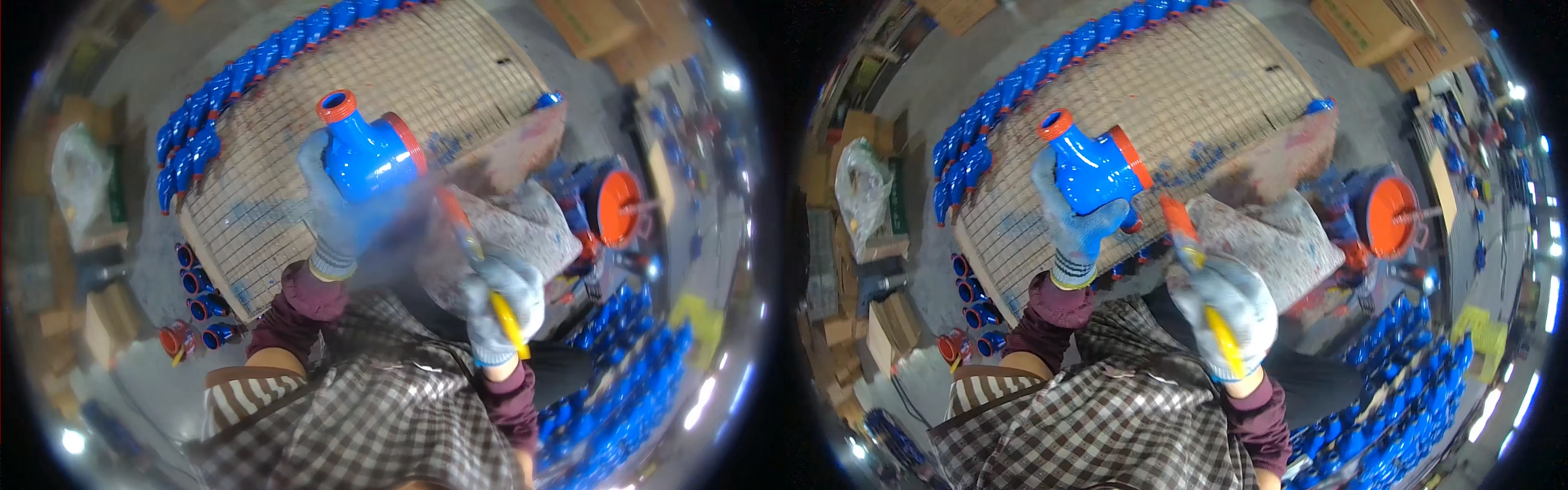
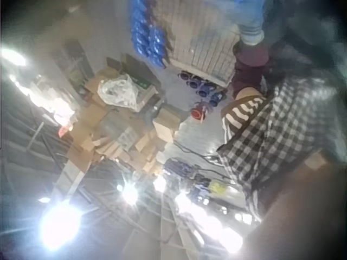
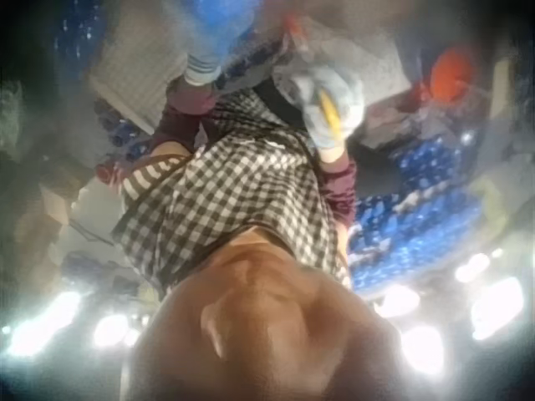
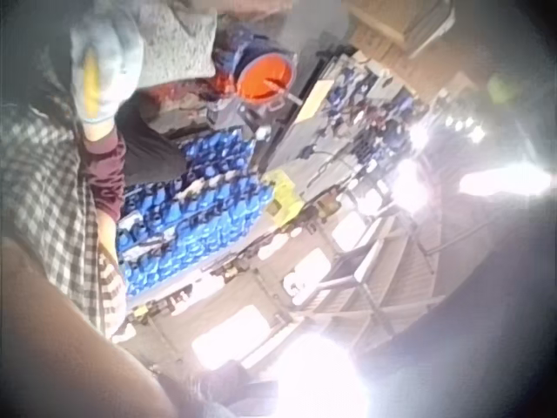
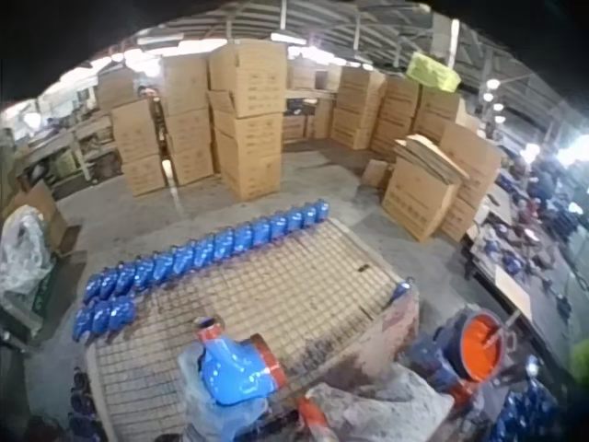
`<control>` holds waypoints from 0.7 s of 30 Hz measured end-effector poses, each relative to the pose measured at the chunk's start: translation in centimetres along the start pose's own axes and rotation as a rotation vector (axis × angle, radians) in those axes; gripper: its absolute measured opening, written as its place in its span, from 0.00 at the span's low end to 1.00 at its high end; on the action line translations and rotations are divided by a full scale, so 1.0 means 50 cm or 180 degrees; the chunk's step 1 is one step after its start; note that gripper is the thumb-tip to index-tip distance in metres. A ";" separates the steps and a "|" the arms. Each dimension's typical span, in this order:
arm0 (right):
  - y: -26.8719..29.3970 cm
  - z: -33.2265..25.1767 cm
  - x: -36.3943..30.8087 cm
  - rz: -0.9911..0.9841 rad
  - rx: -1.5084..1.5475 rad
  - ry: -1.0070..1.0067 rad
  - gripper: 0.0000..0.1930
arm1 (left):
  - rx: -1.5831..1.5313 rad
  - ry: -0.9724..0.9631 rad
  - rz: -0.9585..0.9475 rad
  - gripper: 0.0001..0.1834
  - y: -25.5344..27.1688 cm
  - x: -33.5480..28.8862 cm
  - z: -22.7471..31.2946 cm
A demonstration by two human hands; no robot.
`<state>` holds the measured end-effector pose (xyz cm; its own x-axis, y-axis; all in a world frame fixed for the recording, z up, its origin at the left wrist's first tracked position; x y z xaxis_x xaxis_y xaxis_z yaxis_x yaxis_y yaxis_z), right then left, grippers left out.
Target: Painting blue industrial objects with a brush and orange paint.
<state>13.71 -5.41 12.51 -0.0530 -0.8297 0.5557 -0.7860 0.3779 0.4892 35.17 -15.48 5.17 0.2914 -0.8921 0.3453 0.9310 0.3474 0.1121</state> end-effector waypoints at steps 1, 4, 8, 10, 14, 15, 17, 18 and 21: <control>0.005 0.024 -0.010 0.0225 0.0056 -0.0252 0.13 | -0.0080 -0.0035 0.0010 0.51 0.010 0.009 -0.032; 0.038 0.136 -0.056 0.1516 0.1442 -0.1664 0.09 | -0.0146 0.0307 0.0068 0.49 0.067 0.049 -0.190; 0.010 0.206 -0.057 0.1644 0.4263 -0.3308 0.16 | 0.0784 0.1038 0.0236 0.48 0.226 0.138 -0.464; 0.049 0.234 -0.095 0.0769 0.5078 -0.3540 0.18 | 0.1518 0.1358 0.0278 0.49 0.332 0.192 -0.596; 0.173 0.298 -0.168 0.1567 0.4876 -0.3342 0.16 | 0.2597 0.1273 0.0020 0.45 0.437 0.297 -0.711; 0.190 0.288 -0.174 0.1564 0.4899 -0.3317 0.15 | 0.3219 0.1567 -0.0027 0.43 0.435 0.320 -0.689; 0.231 0.291 -0.187 0.2513 0.4748 -0.3008 0.14 | 0.3862 0.1804 -0.0076 0.41 0.445 0.338 -0.682; 0.234 0.274 -0.179 0.2498 0.4666 -0.2906 0.13 | 0.4210 0.1589 -0.0271 0.38 0.449 0.360 -0.688; 0.258 0.239 -0.177 0.2127 0.5161 -0.2303 0.16 | 0.4370 0.1221 -0.0705 0.33 0.378 0.397 -0.680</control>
<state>-3.34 1.87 5.87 -0.4254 -0.8828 -0.1995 -0.2479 0.3256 -0.9124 66.02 -36.43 -17.55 0.4171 -0.9080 -0.0398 0.0853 -0.0045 0.9963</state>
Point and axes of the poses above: each hand's wrist, its own x-axis towards the middle knuckle, its own y-axis out of the back of the hand, z = x × y, the point moved 9 cm from there along x, towards the middle knuckle, and after that the axes turned 1 degree about -x, right-handed, at the moved point
